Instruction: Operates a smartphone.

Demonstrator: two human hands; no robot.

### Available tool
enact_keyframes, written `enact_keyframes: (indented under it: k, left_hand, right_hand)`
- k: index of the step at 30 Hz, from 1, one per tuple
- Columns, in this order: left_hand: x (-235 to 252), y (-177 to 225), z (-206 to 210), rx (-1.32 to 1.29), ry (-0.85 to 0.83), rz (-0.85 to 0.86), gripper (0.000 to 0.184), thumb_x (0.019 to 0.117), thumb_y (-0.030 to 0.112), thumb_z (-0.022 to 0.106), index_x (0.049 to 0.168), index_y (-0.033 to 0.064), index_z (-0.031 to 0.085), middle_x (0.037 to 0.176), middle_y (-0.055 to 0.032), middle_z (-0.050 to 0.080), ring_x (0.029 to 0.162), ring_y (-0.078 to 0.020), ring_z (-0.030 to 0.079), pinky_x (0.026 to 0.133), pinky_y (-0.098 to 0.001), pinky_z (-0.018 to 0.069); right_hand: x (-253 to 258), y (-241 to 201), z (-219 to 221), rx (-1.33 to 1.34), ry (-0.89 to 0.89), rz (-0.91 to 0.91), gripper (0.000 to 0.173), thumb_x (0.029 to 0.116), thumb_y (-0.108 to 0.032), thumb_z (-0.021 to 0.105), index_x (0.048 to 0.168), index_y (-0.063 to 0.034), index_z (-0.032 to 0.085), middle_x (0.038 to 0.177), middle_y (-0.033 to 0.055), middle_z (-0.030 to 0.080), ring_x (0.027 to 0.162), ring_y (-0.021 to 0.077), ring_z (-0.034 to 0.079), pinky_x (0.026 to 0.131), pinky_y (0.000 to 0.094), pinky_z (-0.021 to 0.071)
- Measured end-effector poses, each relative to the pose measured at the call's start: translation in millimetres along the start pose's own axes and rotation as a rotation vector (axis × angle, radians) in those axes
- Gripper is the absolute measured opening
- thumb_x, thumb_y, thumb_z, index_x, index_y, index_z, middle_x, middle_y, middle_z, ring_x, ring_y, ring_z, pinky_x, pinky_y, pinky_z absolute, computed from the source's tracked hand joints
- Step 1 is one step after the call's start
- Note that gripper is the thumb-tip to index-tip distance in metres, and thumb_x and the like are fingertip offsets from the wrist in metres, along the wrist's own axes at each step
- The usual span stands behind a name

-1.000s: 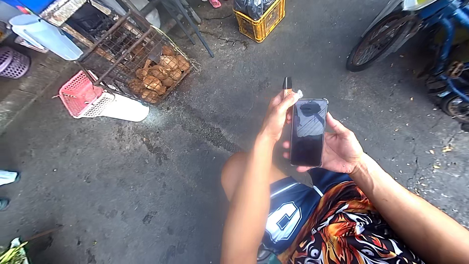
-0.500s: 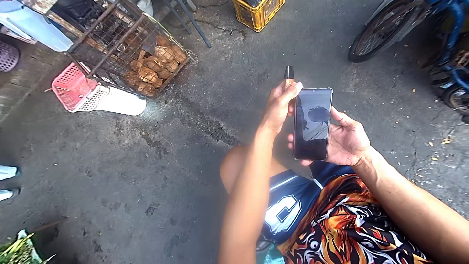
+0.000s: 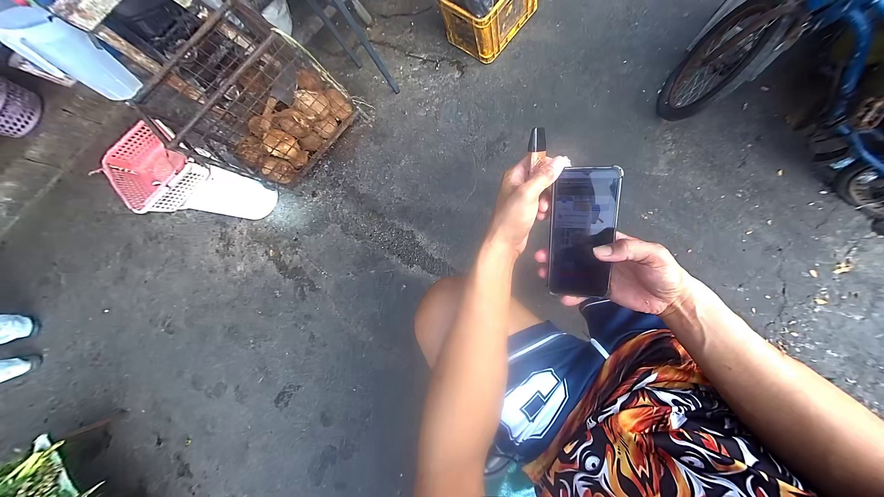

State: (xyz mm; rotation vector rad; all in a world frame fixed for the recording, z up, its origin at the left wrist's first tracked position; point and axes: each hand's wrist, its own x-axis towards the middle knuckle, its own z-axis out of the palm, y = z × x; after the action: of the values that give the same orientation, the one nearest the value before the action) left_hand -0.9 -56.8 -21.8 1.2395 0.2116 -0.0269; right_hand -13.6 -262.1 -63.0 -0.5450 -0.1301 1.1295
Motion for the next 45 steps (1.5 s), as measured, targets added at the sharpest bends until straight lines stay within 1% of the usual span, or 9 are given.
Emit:
enact_keyframes:
  k: [3,7,10,15,29,36,38,41,45]
  left_hand:
    - [0,-1,0,0.004,0.004,0.002,0.012,0.1057,0.016,0.052,0.101,0.0092,0.061,0.07,0.0015,0.055,0.05,-0.0022,0.044,0.046,-0.015,0.0394]
    - [0,0,1,0.006,-0.004,0.001,0.012,0.1058,0.016,0.052,0.101,0.0096,0.061,0.069,0.0016,0.055,0.05,-0.0021,0.044,0.045,-0.0148,0.0391]
    - [0,0,0,0.002,-0.01,0.012,0.012,0.1057,0.016,0.052,0.102,0.0098,0.061,0.071,0.0018,0.055,0.05,-0.0021,0.044,0.045,-0.0146,0.0386]
    - [0,1,-1,-0.001,-0.003,0.009,0.012,0.1058,0.016,0.052,0.101,0.01,0.061,0.07,0.0018,0.056,0.05,-0.0019,0.045,0.046,-0.0145,0.0391]
    - [1,1,-1,0.002,-0.005,0.013,0.011,0.1056,0.017,0.053,0.102,0.0102,0.061,0.069,0.0025,0.054,0.05,-0.0017,0.044,0.045,-0.0146,0.0394]
    - [1,1,-1,0.006,0.001,0.009,0.011,0.1054,0.016,0.053,0.101,0.0104,0.061,0.069,0.0028,0.053,0.049,-0.0018,0.044,0.045,-0.0147,0.0385]
    - [1,1,-1,0.011,-0.007,0.009,0.011,0.1053,0.017,0.053,0.101,0.0106,0.06,0.069,0.0031,0.054,0.05,-0.0017,0.044,0.045,-0.0147,0.0386]
    - [0,1,-1,0.005,-0.021,0.011,0.011,0.1049,0.018,0.053,0.101,0.0103,0.06,0.068,0.0029,0.053,0.05,-0.0018,0.044,0.046,-0.0146,0.039]
    - [0,2,-3,-0.019,-0.033,0.015,0.013,0.105,0.018,0.052,0.1,0.01,0.061,0.066,0.0026,0.054,0.05,-0.0021,0.046,0.046,-0.015,0.0407]
  right_hand:
    - [0,1,5,-0.06,0.106,-0.007,0.049,0.0903,-0.007,0.061,0.138,-0.0065,0.049,0.136,0.0287,0.06,0.122,0.0464,0.062,0.089,0.0598,0.059]
    - [0,1,10,-0.105,0.183,-0.006,0.042,0.0932,-0.003,0.05,0.135,-0.0039,0.048,0.133,0.0283,0.062,0.118,0.0458,0.065,0.086,0.0589,0.0608]
    - [1,0,14,-0.114,0.217,0.016,0.038,0.0983,-0.009,0.043,0.135,-0.0047,0.049,0.134,0.0272,0.062,0.118,0.0442,0.065,0.086,0.0573,0.0609]
    - [3,0,12,-0.098,0.158,0.042,0.039,0.1044,-0.028,0.04,0.137,-0.0087,0.051,0.135,0.025,0.062,0.12,0.0416,0.064,0.089,0.055,0.06]
    - [4,-2,14,-0.075,0.161,0.053,0.044,0.1062,-0.036,0.036,0.137,-0.0093,0.052,0.135,0.0251,0.062,0.12,0.0416,0.065,0.088,0.0536,0.0605]
    - [4,0,11,-0.06,0.144,0.044,0.044,0.1044,-0.037,0.041,0.137,-0.0099,0.053,0.134,0.0252,0.062,0.12,0.0416,0.064,0.089,0.0542,0.06]
    - [4,1,8,-0.051,0.106,0.024,0.046,0.1009,-0.038,0.051,0.137,-0.01,0.054,0.135,0.026,0.062,0.121,0.0423,0.064,0.09,0.055,0.0595]
    - [3,1,6,-0.009,0.019,0.0,0.056,0.0952,-0.046,0.063,0.14,-0.0142,0.054,0.136,0.0269,0.06,0.123,0.0447,0.062,0.09,0.0575,0.0586]
    - [0,-3,8,0.03,-0.095,-0.016,0.07,0.0954,-0.066,0.055,0.148,-0.0205,0.047,0.142,0.0271,0.055,0.128,0.0495,0.057,0.089,0.0642,0.0572]
